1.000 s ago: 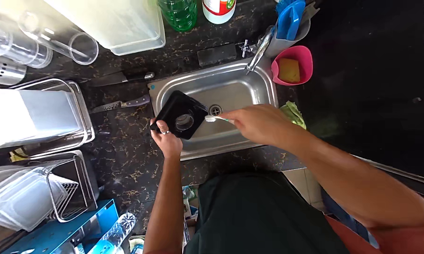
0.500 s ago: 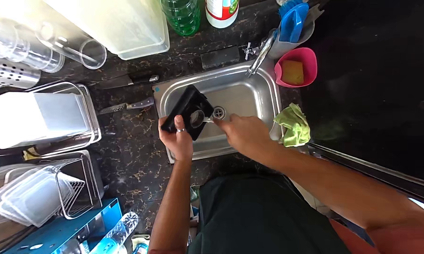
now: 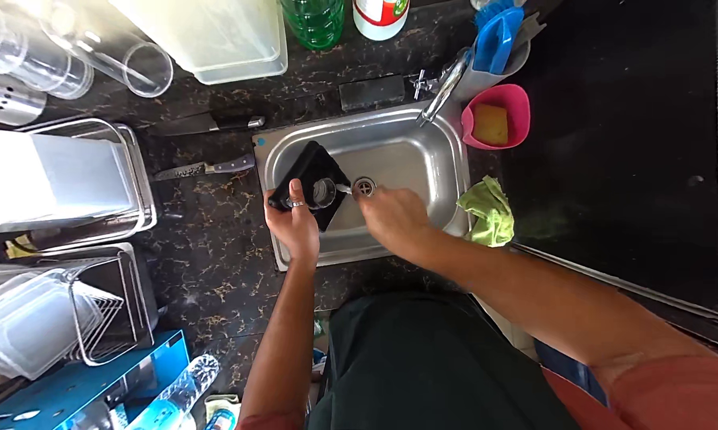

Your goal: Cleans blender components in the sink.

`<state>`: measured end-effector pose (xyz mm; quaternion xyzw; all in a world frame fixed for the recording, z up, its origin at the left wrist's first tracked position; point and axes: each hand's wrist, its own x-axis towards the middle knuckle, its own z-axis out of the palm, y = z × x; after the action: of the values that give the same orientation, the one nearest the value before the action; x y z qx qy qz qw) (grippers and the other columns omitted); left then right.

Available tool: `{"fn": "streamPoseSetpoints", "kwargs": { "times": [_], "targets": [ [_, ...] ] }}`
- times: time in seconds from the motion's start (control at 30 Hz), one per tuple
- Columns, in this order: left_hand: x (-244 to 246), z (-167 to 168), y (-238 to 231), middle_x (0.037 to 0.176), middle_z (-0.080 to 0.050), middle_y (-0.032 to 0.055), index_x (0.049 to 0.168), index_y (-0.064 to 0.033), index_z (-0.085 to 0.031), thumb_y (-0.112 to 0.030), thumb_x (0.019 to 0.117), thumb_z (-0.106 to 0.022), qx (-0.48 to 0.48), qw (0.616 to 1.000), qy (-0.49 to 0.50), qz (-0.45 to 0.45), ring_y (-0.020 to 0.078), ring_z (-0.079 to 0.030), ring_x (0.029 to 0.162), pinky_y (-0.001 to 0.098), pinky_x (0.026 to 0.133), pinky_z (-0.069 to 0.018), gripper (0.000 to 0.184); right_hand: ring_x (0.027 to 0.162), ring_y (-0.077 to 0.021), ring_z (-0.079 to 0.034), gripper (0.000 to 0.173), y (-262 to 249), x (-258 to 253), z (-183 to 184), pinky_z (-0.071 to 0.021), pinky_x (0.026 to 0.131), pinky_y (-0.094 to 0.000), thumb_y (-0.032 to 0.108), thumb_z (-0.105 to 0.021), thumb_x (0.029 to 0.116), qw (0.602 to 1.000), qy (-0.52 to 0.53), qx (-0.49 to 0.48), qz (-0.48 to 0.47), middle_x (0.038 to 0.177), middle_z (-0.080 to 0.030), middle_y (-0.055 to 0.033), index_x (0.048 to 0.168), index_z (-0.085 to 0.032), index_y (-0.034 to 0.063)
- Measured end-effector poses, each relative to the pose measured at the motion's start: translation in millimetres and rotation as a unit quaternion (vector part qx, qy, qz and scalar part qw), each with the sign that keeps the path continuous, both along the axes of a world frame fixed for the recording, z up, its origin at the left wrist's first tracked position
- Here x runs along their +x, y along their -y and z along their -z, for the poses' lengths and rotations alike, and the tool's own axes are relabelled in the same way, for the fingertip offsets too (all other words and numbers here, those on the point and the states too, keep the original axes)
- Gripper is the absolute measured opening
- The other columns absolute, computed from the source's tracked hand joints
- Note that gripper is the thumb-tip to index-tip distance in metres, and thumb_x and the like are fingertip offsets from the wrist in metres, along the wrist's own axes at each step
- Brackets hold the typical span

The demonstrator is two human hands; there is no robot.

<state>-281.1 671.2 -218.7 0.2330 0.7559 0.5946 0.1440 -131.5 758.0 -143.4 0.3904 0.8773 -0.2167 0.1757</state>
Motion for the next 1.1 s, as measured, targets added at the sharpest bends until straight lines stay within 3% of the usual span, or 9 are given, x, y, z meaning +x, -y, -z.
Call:
{"fn": "streamPoseSetpoints", "kwargs": {
  "times": [0.13,0.27,0.43,0.57,0.67,0.77,0.87,0.97,1.1],
  "targets": [
    [-2.9,7.0,5.4,0.087,-0.064,-0.0036,0.109,-0.0139,-0.060,-0.042,0.1012,-0.063,-0.036,0.999,0.001,-0.006,0.0046,-0.065,0.076,0.0255,0.071,-0.0571,0.029,0.077,-0.0337,-0.070,0.034,5.3,-6.2,-0.4,-0.0535,0.060,-0.0507,0.014,-0.055,0.0991,0.998,0.001,-0.057,-0.001,0.085,-0.071,-0.0122,0.130,-0.068,0.0206],
    [-2.6,8.1,8.3,0.077,-0.058,-0.0032,0.099,-0.0161,-0.059,-0.048,0.0994,-0.064,-0.098,0.995,0.001,-0.001,0.0061,-0.058,0.064,0.0255,0.060,-0.0512,0.032,0.075,-0.0385,-0.069,0.029,-13.4,-1.8,14.6,-0.0524,0.058,-0.0512,0.005,-0.055,0.0964,0.998,0.003,0.039,-0.052,0.090,-0.068,-0.0211,0.118,-0.073,0.0120],
    [-16.0,0.1,-10.4,0.080,-0.063,-0.0023,0.100,-0.0122,-0.061,-0.046,0.0975,-0.068,-0.117,0.993,0.031,-0.003,0.0071,-0.064,0.072,0.0292,0.069,-0.0559,0.034,0.074,-0.0380,-0.067,0.038,-12.9,0.6,39.3,-0.0530,0.063,-0.0480,0.003,-0.056,0.0969,0.983,-0.066,0.148,-0.088,0.094,-0.066,-0.0241,0.131,-0.070,0.0135],
    [-16.0,3.3,-16.5,0.079,-0.065,-0.0029,0.098,-0.0087,-0.063,-0.032,0.0981,-0.071,-0.070,0.998,-0.005,0.004,0.0050,-0.064,0.072,0.0260,0.071,-0.0565,0.024,0.081,-0.0398,-0.070,0.036,-9.9,-8.1,19.3,-0.0534,0.063,-0.0554,0.010,-0.052,0.0984,0.998,0.035,-0.048,-0.016,0.091,-0.070,-0.0204,0.131,-0.067,0.0149],
    [-9.0,9.3,-14.5,0.080,-0.065,-0.0027,0.100,-0.0080,-0.063,-0.032,0.0983,-0.070,-0.092,0.996,-0.010,0.009,0.0043,-0.064,0.074,0.0254,0.072,-0.0560,0.025,0.096,-0.0366,-0.071,0.033,-26.4,-11.0,20.9,-0.0546,0.073,-0.0611,0.020,-0.049,0.1012,0.985,0.064,-0.159,0.030,0.102,-0.074,-0.0130,0.127,-0.070,0.0223],
    [-6.6,9.2,-12.0,0.077,-0.064,-0.0032,0.096,-0.0092,-0.063,-0.036,0.0970,-0.071,-0.137,0.990,-0.017,0.038,0.0041,-0.063,0.070,0.0264,0.068,-0.0543,0.028,0.084,-0.0396,-0.070,0.028,-18.1,-6.2,29.0,-0.0531,0.065,-0.0565,0.009,-0.052,0.0988,0.997,0.053,-0.048,-0.038,0.092,-0.071,-0.0194,0.118,-0.072,0.0102],
    [-7.7,11.8,-13.3,0.076,-0.064,-0.0023,0.096,-0.0099,-0.065,-0.043,0.0961,-0.071,-0.183,0.981,-0.023,0.051,0.0063,-0.063,0.068,0.0297,0.066,-0.0536,0.033,0.074,-0.0400,-0.068,0.029,-6.6,-6.7,45.6,-0.0531,0.062,-0.0504,-0.001,-0.053,0.0959,0.990,0.010,0.109,-0.093,0.090,-0.065,-0.0263,0.120,-0.070,0.0004],
    [-16.8,8.2,-18.0,0.079,-0.066,-0.0015,0.098,-0.0113,-0.065,-0.046,0.0957,-0.070,-0.202,0.978,0.011,0.044,0.0076,-0.064,0.073,0.0323,0.071,-0.0541,0.035,0.074,-0.0379,-0.067,0.037,-9.2,-4.3,54.1,-0.0527,0.063,-0.0484,0.000,-0.054,0.0966,0.982,-0.034,0.160,-0.093,0.093,-0.065,-0.0247,0.129,-0.069,0.0076],
    [-36.6,15.6,-17.2,0.083,-0.069,-0.0016,0.098,-0.0108,-0.066,-0.043,0.0947,-0.073,-0.146,0.987,0.065,0.027,0.0075,-0.068,0.078,0.0317,0.076,-0.0584,0.033,0.077,-0.0392,-0.067,0.047,-11.1,2.3,29.0,-0.0522,0.064,-0.0504,0.003,-0.054,0.0977,0.992,0.007,0.105,-0.064,0.099,-0.066,-0.0239,0.140,-0.064,0.0215]
  ]
}}
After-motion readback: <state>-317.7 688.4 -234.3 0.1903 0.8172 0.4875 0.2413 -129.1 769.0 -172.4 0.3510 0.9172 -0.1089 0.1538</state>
